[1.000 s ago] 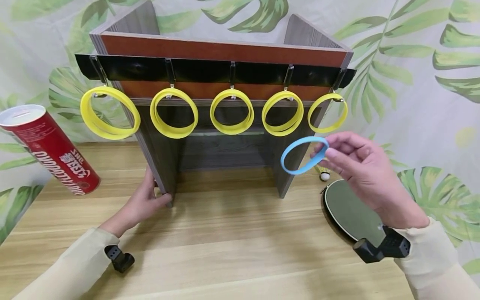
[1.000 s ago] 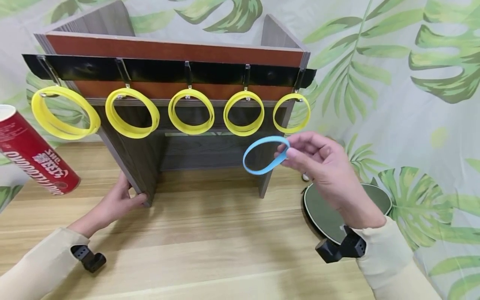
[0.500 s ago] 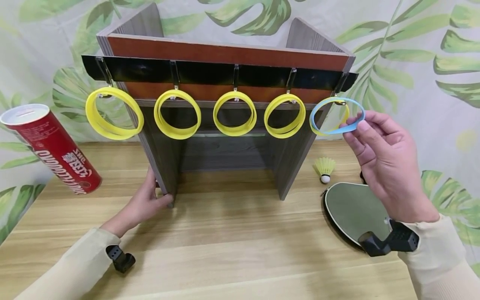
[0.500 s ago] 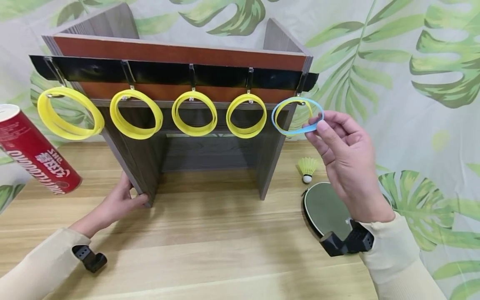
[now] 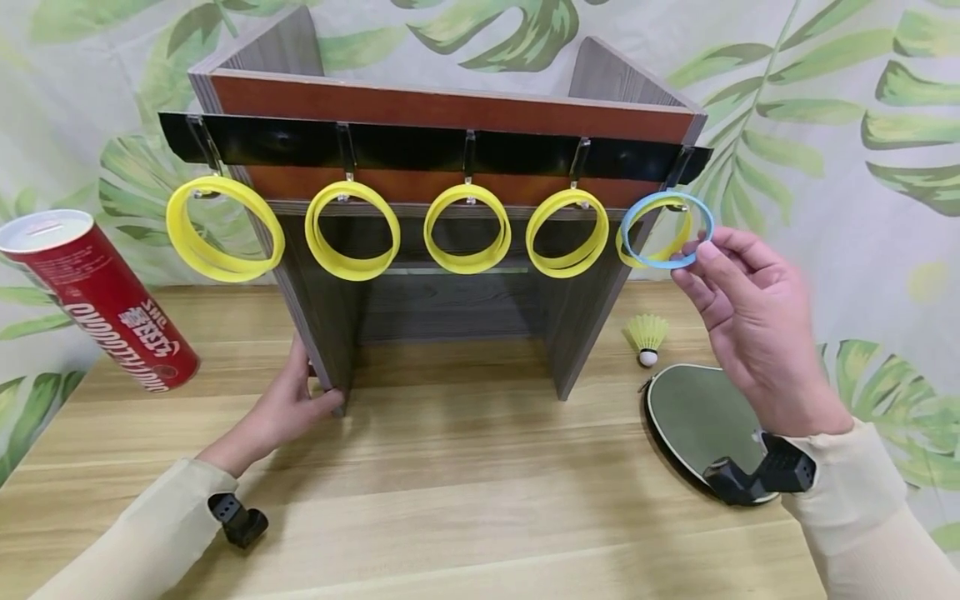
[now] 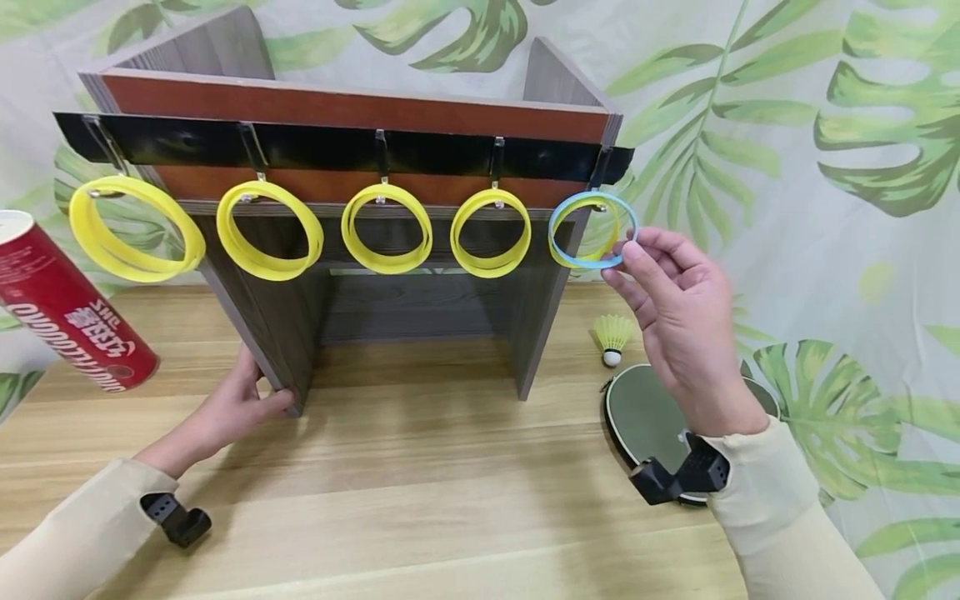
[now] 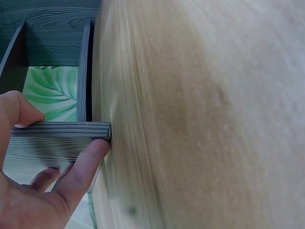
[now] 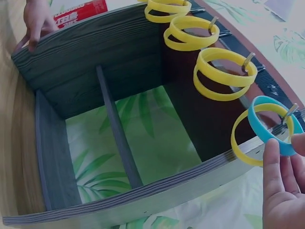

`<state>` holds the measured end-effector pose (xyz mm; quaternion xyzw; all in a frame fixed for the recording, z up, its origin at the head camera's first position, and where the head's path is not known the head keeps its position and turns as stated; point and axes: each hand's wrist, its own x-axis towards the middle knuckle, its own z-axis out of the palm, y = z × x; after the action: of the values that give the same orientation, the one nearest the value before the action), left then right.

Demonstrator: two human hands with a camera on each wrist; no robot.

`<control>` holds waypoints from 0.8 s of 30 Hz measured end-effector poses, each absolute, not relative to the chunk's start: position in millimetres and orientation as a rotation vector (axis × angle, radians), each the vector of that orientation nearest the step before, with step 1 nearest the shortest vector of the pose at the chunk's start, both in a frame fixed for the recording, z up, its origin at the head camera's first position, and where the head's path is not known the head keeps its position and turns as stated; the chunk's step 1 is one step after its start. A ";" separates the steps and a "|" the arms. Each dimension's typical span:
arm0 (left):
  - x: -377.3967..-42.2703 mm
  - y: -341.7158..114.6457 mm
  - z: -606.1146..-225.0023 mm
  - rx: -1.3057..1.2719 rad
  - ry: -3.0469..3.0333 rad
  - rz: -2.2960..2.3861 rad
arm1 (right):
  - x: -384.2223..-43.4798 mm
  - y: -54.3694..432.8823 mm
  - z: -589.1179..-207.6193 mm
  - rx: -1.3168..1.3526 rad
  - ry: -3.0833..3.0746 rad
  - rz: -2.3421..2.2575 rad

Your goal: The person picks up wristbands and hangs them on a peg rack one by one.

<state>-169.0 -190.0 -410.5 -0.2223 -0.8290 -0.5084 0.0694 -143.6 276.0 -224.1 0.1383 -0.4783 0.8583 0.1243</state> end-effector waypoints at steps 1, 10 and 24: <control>-169.0 -190.1 -410.6 -0.670 -2.495 -1.539 | -143.7 275.5 -225.0 0.402 -1.408 2.498; -168.6 -191.3 -410.6 -0.657 -2.515 -1.530 | -143.1 272.3 -229.5 0.402 -1.464 2.496; -169.7 -191.3 -410.3 -0.674 -2.520 -1.510 | -133.7 271.2 -248.7 0.391 -1.603 2.486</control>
<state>-169.7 -191.3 -410.3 -0.2231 -0.8344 -0.5000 0.0635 -133.7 271.2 -248.7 0.1307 -0.5356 0.8306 0.0787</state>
